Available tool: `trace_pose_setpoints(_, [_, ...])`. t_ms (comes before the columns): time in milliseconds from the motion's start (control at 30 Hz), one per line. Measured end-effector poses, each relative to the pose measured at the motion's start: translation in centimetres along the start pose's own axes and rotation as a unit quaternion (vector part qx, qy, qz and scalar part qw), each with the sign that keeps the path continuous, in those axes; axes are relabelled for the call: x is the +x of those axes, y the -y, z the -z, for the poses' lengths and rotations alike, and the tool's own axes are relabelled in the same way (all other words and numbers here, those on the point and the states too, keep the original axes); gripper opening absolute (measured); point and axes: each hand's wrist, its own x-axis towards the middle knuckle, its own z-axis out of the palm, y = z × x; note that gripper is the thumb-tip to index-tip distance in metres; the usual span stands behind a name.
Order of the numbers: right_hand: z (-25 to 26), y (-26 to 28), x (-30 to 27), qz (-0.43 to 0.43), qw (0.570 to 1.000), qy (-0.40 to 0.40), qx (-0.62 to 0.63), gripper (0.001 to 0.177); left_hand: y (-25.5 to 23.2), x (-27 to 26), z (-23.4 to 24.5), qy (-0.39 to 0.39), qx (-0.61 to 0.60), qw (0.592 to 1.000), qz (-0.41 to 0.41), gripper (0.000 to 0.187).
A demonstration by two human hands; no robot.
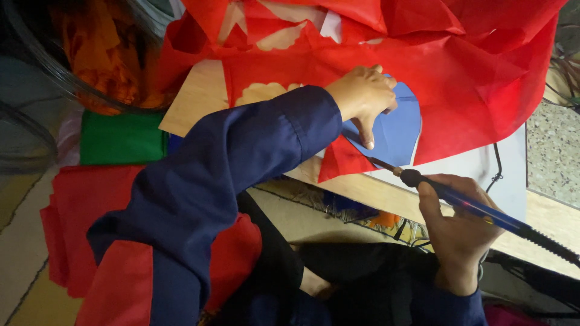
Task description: Cutting a shape out of red fabric using a soldering iron and a template
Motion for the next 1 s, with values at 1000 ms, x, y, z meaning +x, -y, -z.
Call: trace_pose_setpoints(1000, [2.9, 0.2, -0.6, -0.052, 0.999, 0.006, -0.011, 0.016, -1.3, -0.6, 0.1, -0.047, 0.0, 0.998, 0.033, 0.067])
